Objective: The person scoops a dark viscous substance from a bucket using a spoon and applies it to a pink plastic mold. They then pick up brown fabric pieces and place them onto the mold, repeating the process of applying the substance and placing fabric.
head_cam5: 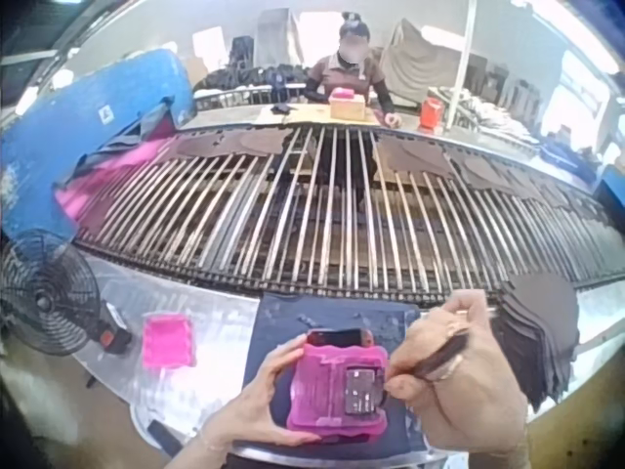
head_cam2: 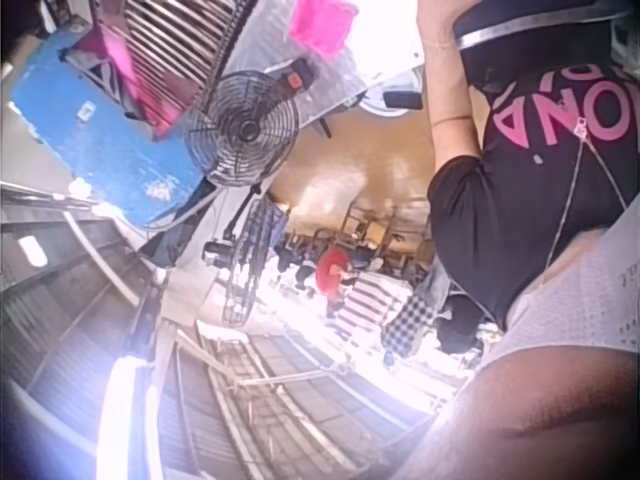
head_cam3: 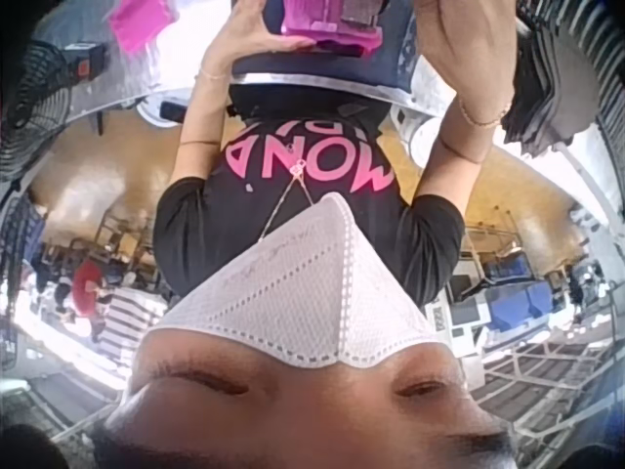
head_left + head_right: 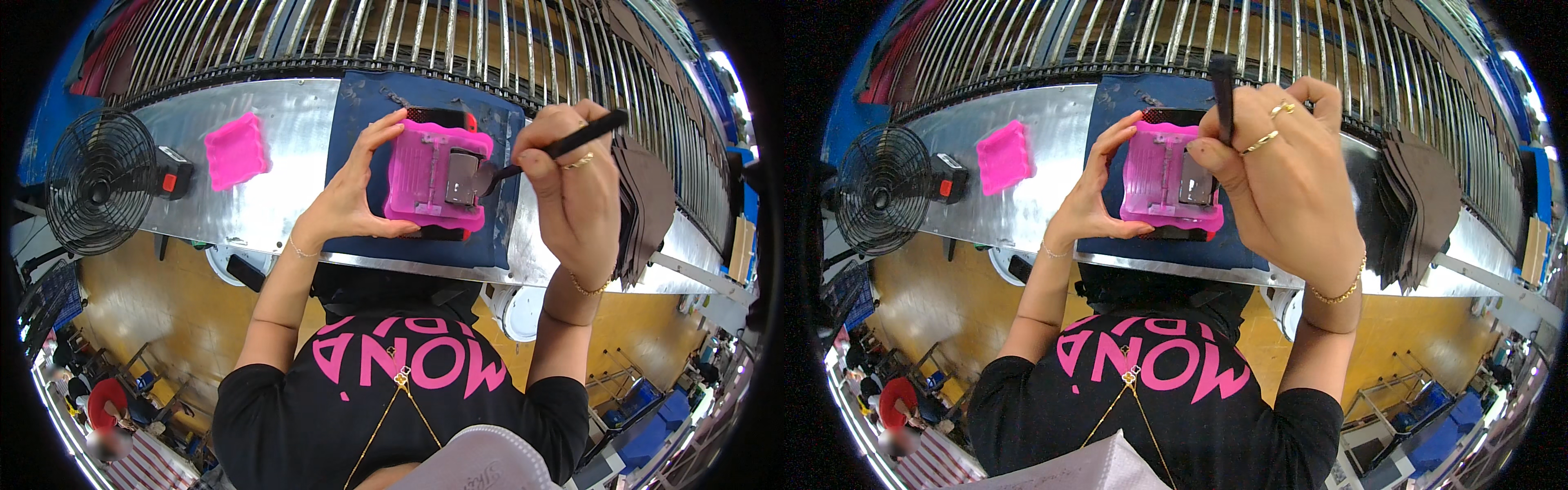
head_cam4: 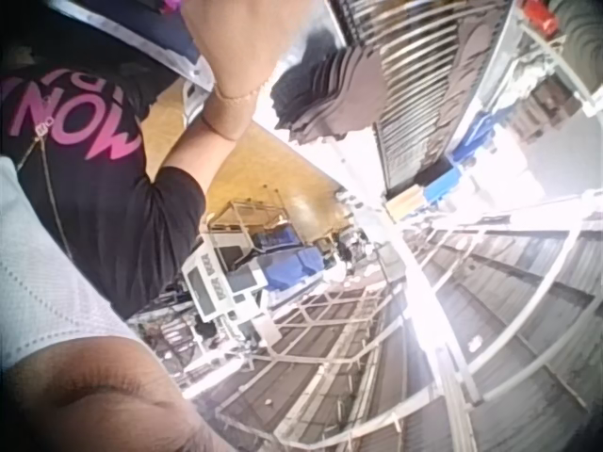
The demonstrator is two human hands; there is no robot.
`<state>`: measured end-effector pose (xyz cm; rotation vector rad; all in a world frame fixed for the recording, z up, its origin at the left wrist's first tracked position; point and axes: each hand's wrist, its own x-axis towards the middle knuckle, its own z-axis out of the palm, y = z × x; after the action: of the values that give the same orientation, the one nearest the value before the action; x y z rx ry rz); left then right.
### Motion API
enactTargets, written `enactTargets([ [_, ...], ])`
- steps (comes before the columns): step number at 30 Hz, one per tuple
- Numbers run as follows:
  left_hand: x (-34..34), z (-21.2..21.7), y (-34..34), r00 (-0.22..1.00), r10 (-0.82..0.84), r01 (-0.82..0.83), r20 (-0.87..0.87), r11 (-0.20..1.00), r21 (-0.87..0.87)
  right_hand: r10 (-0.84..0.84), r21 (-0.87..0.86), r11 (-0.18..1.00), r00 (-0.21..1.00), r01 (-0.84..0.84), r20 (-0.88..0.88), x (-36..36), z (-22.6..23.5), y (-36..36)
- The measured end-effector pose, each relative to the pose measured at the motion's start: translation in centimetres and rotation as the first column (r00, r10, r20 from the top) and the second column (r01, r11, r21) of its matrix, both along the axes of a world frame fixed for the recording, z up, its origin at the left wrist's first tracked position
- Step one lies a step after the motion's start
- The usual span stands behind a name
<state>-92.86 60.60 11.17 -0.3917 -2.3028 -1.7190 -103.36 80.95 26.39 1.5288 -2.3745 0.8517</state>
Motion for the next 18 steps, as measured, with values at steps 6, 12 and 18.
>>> enactTargets([
  [6, 0.6, -0.1, -0.4, 1.0, 0.029, -0.029, 0.002, 0.999, -0.019, 0.006, 0.008, 1.0, 1.0, -0.006, 0.012, -0.3, -1.3, -0.1],
  [12, 0.1, -0.2, -0.1, 1.0, 0.0, 0.0, -0.005, 1.0, -0.003, 0.016, -0.073, 0.997, 0.999, -0.014, 0.036, -0.3, -0.2, 0.7],
  [18, 0.1, -0.1, -0.2, 1.0, 0.006, -0.006, -0.005, 1.0, -0.022, -0.015, -0.081, 0.997, 0.999, 0.019, 0.049, -0.3, -0.7, 1.0],
])
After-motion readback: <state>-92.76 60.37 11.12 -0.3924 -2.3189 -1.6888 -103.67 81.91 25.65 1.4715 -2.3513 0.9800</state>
